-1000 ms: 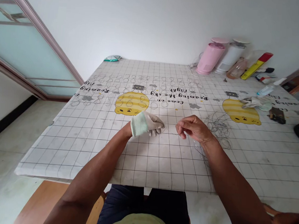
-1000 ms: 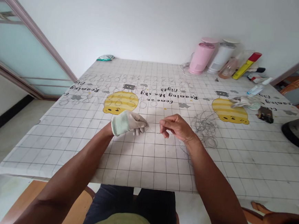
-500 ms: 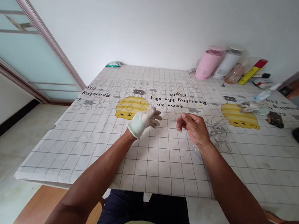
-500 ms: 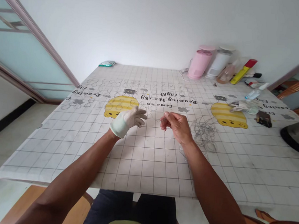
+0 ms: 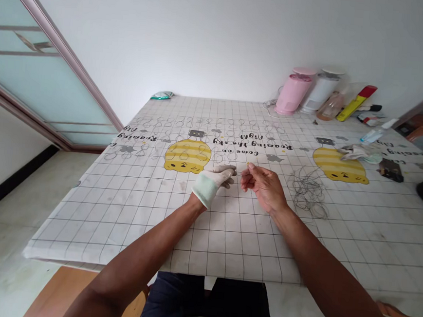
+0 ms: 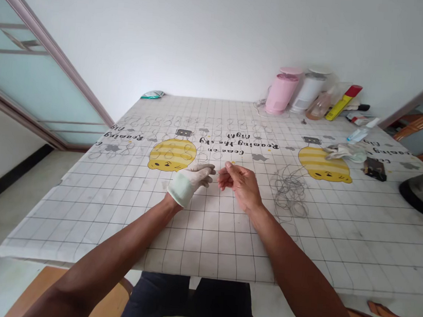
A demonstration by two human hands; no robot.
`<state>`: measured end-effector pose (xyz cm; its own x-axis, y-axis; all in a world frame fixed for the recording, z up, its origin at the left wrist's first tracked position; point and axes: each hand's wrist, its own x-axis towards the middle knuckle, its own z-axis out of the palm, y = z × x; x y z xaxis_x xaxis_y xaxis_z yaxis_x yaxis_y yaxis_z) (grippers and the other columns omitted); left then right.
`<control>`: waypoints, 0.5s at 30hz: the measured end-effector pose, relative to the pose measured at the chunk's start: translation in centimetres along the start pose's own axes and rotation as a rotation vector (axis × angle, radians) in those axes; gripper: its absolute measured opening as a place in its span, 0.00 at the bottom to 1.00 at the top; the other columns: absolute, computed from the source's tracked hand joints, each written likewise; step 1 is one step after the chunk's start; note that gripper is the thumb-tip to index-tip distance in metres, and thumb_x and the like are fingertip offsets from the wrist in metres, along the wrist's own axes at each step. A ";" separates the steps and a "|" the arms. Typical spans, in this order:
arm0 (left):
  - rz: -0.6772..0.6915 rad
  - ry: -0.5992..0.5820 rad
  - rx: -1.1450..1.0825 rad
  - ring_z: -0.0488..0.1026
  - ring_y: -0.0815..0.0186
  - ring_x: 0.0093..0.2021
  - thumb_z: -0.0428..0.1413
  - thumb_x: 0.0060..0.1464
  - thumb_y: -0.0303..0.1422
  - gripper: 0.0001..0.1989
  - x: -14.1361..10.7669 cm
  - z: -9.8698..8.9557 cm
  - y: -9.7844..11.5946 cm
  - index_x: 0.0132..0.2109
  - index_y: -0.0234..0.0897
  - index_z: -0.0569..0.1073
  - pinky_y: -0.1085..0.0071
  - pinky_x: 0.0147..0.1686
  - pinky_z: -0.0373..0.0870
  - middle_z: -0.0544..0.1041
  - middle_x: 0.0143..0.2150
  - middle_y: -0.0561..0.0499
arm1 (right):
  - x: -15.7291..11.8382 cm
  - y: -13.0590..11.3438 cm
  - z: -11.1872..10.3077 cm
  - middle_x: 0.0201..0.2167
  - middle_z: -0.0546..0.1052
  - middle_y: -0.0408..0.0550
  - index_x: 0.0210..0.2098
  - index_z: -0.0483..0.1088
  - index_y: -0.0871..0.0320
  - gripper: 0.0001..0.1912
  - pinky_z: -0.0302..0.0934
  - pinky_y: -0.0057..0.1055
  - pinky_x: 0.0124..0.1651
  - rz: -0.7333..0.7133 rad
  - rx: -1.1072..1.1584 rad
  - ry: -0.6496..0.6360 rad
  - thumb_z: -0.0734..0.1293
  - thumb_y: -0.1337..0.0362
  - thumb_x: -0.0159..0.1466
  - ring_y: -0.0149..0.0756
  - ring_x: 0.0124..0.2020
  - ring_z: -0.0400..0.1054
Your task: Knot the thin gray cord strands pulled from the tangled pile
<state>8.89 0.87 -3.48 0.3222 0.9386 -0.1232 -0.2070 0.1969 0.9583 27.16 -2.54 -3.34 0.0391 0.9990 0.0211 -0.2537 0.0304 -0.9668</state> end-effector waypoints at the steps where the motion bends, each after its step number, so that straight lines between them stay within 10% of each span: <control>1: 0.000 -0.004 -0.020 0.76 0.68 0.37 0.65 0.58 0.39 0.16 0.3 -0.2 -0.3 0.49 0.33 0.83 0.70 0.37 0.74 0.84 0.46 0.44 | -0.1 0.1 0.2 0.28 0.80 0.52 0.34 0.80 0.58 0.26 0.70 0.34 0.29 0.009 -0.001 -0.009 0.76 0.39 0.63 0.37 0.28 0.74; 15: -0.029 -0.164 -0.080 0.73 0.72 0.30 0.66 0.53 0.40 0.14 1.4 -0.4 -1.1 0.37 0.34 0.75 0.73 0.33 0.70 0.79 0.38 0.48 | -0.8 0.3 0.4 0.24 0.80 0.49 0.32 0.76 0.56 0.24 0.61 0.29 0.18 -0.017 -0.463 0.068 0.73 0.41 0.68 0.33 0.18 0.70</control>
<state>9.17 2.11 -4.77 0.4737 0.8749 -0.1010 -0.2656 0.2513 0.9308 26.66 -3.30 -3.58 0.1067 0.9936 0.0362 0.2046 0.0137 -0.9788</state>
